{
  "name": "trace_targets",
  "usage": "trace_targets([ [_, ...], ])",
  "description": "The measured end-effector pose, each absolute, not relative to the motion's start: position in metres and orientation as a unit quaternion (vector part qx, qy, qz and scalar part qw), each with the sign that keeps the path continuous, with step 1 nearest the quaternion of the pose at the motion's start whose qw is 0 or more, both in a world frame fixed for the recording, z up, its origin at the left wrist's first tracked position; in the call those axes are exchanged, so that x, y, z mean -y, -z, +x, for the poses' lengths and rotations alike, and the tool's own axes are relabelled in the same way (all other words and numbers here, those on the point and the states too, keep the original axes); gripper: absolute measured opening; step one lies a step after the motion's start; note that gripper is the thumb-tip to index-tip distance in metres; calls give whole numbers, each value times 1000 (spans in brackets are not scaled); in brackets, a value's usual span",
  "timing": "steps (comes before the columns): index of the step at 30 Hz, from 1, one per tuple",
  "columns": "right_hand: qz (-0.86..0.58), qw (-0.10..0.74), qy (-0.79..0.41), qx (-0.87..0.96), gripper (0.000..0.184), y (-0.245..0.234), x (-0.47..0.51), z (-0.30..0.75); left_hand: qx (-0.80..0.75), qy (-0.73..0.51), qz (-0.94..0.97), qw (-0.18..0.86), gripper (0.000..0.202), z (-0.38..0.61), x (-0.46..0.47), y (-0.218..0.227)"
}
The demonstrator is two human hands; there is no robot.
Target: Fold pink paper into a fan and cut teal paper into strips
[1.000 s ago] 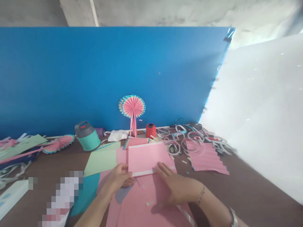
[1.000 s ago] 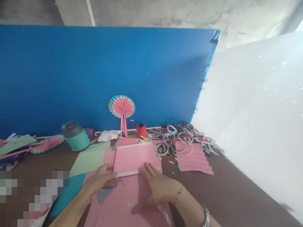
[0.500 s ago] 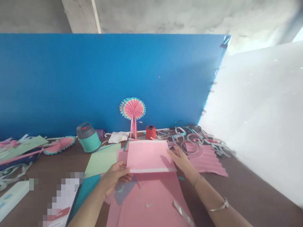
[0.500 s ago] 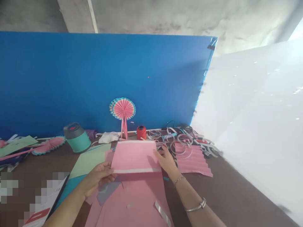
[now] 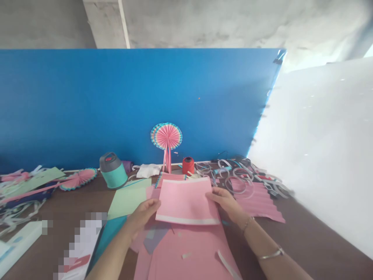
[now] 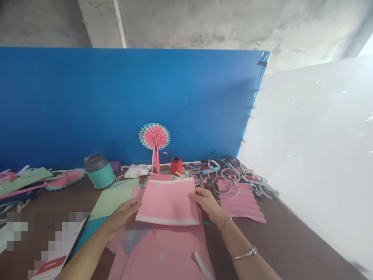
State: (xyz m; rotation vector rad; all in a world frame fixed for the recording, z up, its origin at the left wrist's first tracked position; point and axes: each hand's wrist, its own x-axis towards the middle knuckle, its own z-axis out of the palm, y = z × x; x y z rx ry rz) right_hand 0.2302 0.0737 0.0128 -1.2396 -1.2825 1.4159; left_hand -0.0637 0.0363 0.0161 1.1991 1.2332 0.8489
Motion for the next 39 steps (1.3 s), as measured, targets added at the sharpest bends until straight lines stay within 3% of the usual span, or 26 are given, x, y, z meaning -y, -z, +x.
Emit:
trace_targets([
  [6, -453, 357, -653, 490, 28, -14, -69, 229, -524, -420, 462, 579, 48, -61, -43, -5],
  [14, -542, 242, -548, 590, 16, -2, -75, 236, -555, -485, 436, 517, 39, -56, -41, -5],
  [16, -568, 264, -478, 615, 22, 2, -78, 237, -548, -491, 436, 519, 40, -54, -41, -4],
  [20, -622, 414, -230, 624, 22, -2, -79, 229, -559, -503, 458, 475, 34, -47, -39, -2],
  [22, -596, 423, -179, 659, 20, -9, -73, 217, -566, -510, 467, 449, 31, -43, -38, -3],
  [29, -462, 319, -236, 793, 18, -26, -52, 144, -558, -513, 470, 453, 26, -35, -35, -3],
  [34, -442, 391, -206, 780, 18, -22, -76, 108, -533, -519, 484, 460, 22, -36, -38, 0],
  [39, -443, 381, -315, 748, 13, -13, -94, 95, -531, -525, 515, 422, 23, -37, -43, 5],
])
